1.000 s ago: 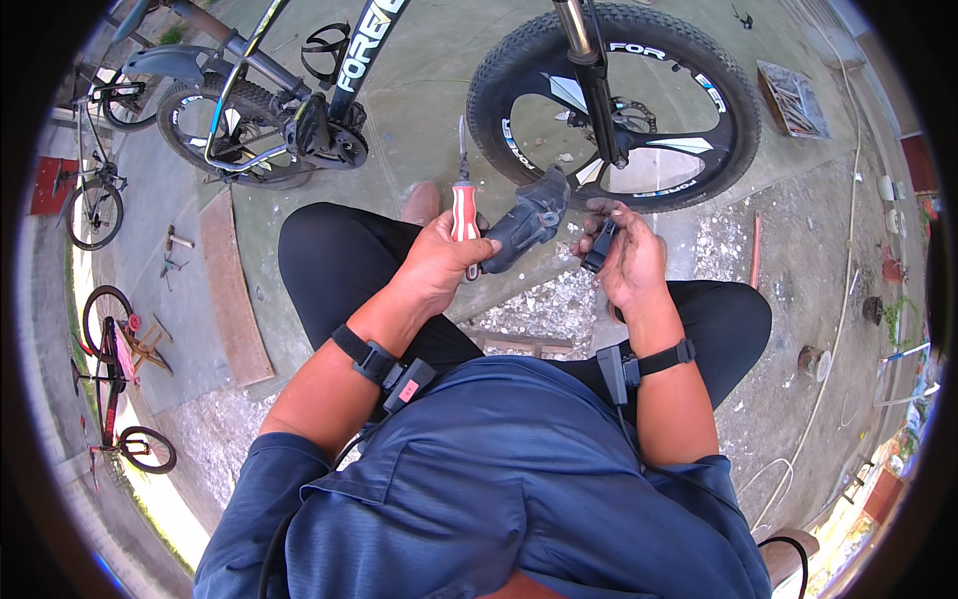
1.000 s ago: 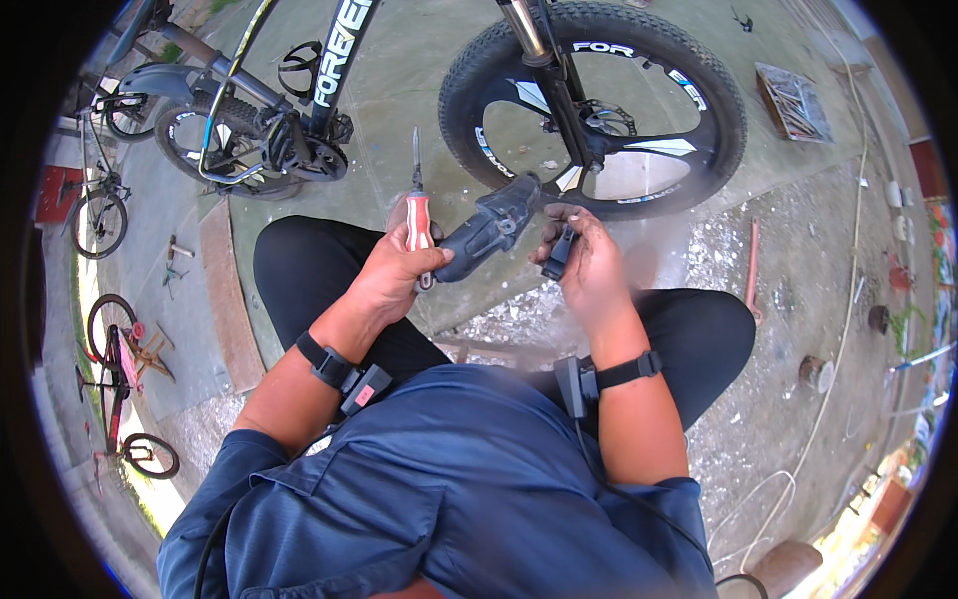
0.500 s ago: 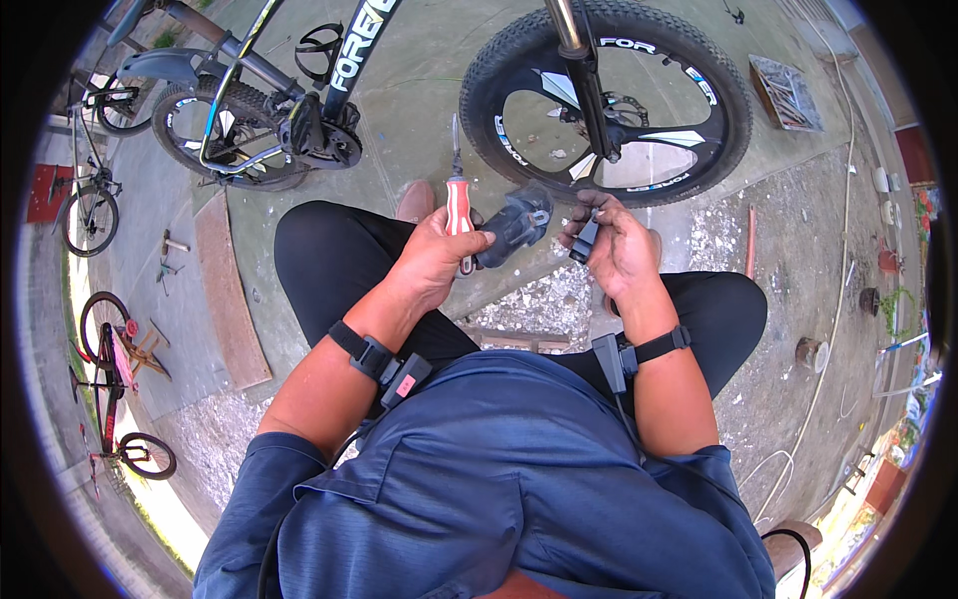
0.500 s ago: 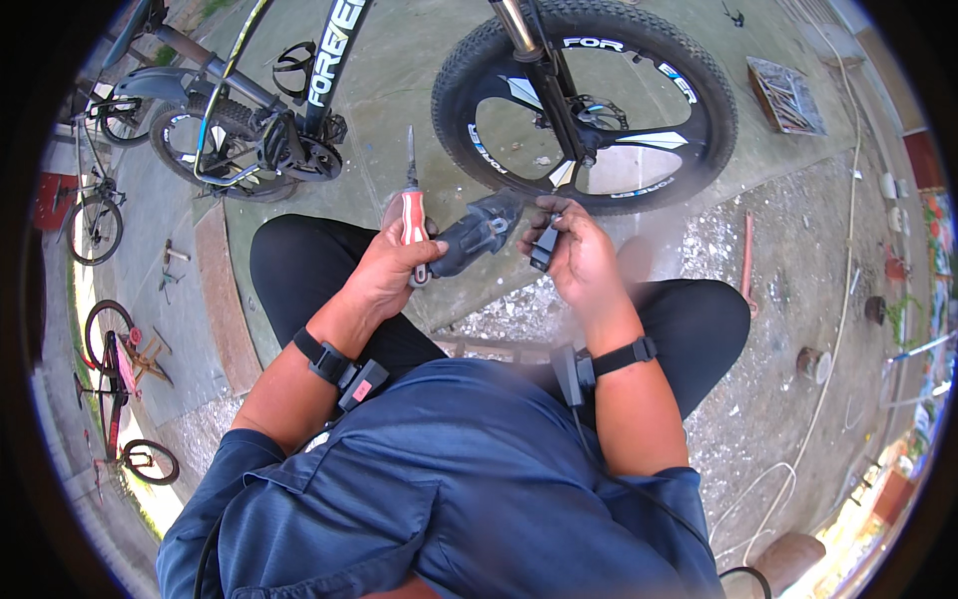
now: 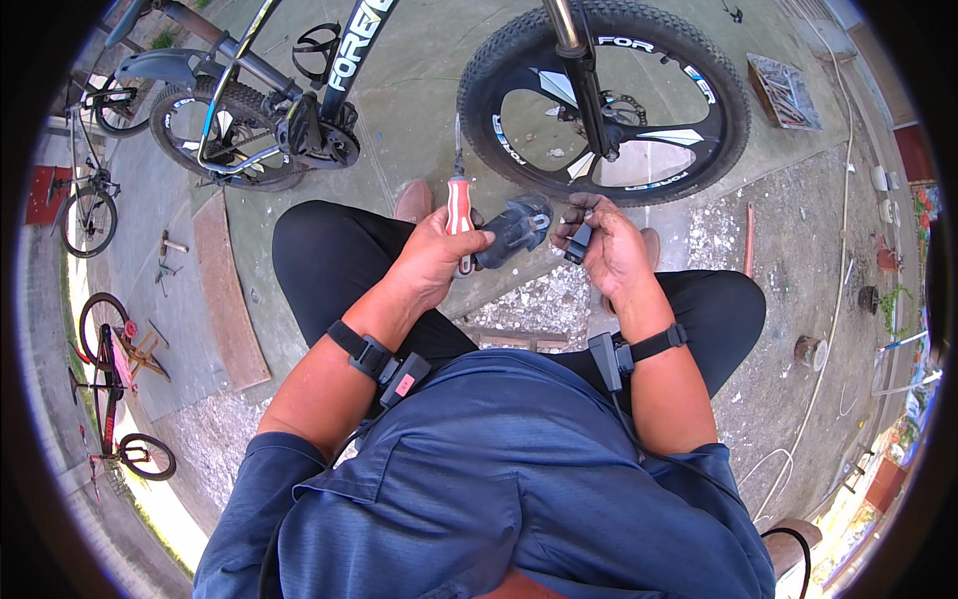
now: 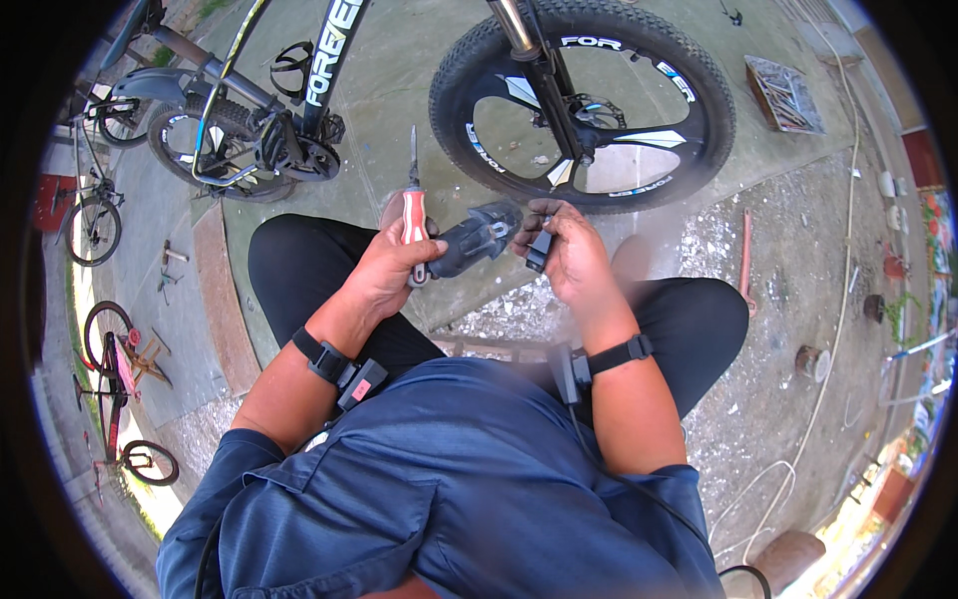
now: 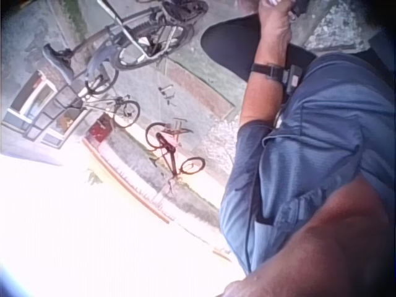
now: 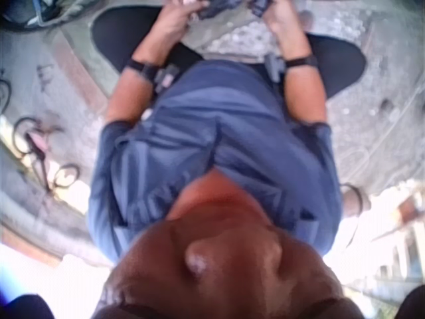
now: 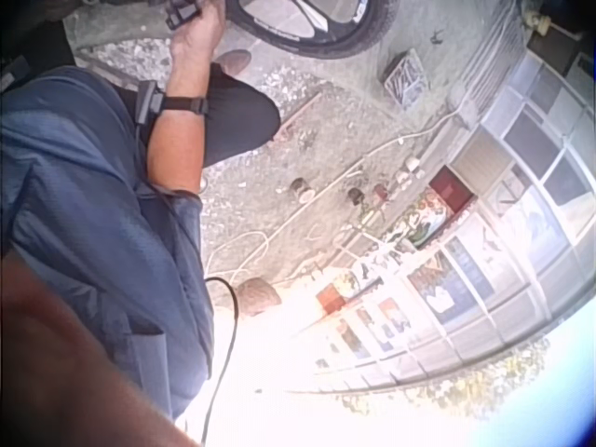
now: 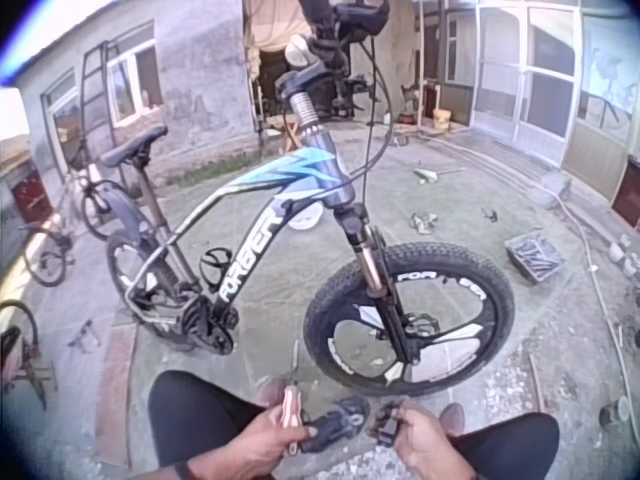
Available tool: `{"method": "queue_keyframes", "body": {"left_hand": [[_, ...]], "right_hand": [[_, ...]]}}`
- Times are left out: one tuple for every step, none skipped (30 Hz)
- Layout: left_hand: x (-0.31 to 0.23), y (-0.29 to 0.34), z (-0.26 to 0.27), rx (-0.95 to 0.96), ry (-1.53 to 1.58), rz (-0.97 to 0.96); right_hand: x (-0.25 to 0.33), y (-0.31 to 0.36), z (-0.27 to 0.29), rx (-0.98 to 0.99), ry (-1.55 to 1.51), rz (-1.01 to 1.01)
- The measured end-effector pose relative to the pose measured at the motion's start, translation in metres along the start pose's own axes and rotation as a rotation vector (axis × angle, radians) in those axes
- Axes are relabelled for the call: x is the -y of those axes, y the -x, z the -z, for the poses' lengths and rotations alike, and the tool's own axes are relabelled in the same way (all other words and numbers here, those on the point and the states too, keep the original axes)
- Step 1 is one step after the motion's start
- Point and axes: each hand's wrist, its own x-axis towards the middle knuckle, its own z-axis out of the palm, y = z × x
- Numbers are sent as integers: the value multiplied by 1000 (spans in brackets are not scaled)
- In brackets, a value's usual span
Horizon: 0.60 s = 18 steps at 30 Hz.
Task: The person retrieves a small part from a bucket and uses a screwdriver to attach a plastic fender to the front fork of a bicycle while sitting in an outdoor area. They align the fender with the fork and begin securing it with screws.
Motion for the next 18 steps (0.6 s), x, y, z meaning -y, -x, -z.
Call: {"method": "queue_keyframes", "body": {"left_hand": [[0,0,0,2,0,1],[-1,1,-1,-2,-11,4],[-2,2,-1,-5,-23,7],[-3,2,-1,-8,-33,10],[-3,2,-1,-1,-34,11],[-2,1,0,6,-35,12],[-2,1,0,14,-35,13],[-1,1,0,3,-28,10],[0,0,0,-8,-20,6],[1,0,0,-19,-12,2],[0,0,0,-20,-5,0],[0,0,-1,-21,2,-3],[-1,1,-1,-23,8,-6],[-1,1,-1,-23,9,-6],[-1,1,-1,-22,9,-5],[-1,1,-1,-22,9,-5],[-1,1,-1,-25,9,-6],[-1,1,-1,-27,8,-8]], "right_hand": [[0,0,0,-1,1,0],[0,1,-1,-3,-2,-2],[0,2,-4,-5,-6,-4],[0,2,-5,-7,-9,-6],[0,2,-5,-3,-36,-11],[0,1,-4,1,-65,-16],[0,1,-4,5,-92,-20],[1,1,-3,17,-140,-26],[1,1,-3,29,-189,-32],[2,2,-3,41,-236,-38],[3,2,-4,29,-263,-26],[4,2,-7,18,-289,-15],[5,3,-9,7,-316,-3],[6,3,-9,4,-325,6],[7,3,-10,1,-333,14],[8,4,-10,-2,-341,23],[9,4,-11,7,-355,29],[11,5,-12,16,-369,35]]}}
